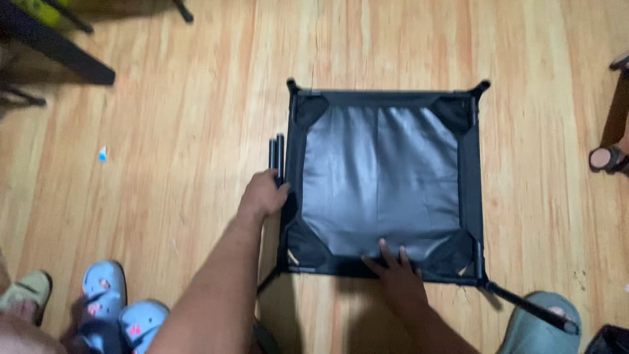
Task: The person disassembles a small black folding stool by removing its four metal legs one by one. They lift the stool, flip it, and pull each leg out of its socket, placing the removed legs on the floor beside the stool.
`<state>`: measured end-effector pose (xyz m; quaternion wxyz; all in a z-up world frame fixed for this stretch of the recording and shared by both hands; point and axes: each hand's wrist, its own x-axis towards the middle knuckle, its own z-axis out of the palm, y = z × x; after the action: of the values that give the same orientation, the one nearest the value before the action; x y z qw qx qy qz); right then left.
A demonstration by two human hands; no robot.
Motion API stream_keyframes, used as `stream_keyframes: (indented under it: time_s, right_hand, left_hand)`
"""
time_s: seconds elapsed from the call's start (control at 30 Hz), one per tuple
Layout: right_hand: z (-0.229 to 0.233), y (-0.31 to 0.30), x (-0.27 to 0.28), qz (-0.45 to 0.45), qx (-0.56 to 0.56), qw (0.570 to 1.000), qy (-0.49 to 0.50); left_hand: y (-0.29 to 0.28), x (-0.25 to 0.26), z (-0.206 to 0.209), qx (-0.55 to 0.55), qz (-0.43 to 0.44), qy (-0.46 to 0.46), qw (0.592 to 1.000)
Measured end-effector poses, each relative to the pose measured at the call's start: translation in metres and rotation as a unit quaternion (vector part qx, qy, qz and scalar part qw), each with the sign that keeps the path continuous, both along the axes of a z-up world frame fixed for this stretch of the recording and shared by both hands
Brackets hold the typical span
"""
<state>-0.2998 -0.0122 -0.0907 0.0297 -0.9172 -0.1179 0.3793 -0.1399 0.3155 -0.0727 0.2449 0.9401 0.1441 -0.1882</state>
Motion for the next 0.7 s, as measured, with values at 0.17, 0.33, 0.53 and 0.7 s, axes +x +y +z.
stream_keyframes:
  time_s: [0.17,0.33,0.53,0.7]
  right_hand:
    - [0.014,0.010,0.010,0.034,-0.058,0.997,0.024]
    - [0.005,-0.009,0.019,0.094,-0.104,0.989,-0.044]
    - [-0.031,-0.036,0.027,0.008,-0.088,0.985,-0.151]
    - [-0.013,-0.021,0.044,0.016,-0.145,0.984,-0.100]
  left_hand:
    - [-0.028,0.017,0.032,0.006,-0.077,0.111,0.991]
    - [-0.065,0.019,0.049,0.093,-0.247,0.343,0.902]
    - [-0.072,-0.024,0.038,0.150,-0.304,0.508,0.792]
    - [-0.051,-0.016,0.015,0.173,-0.283,0.526,0.783]
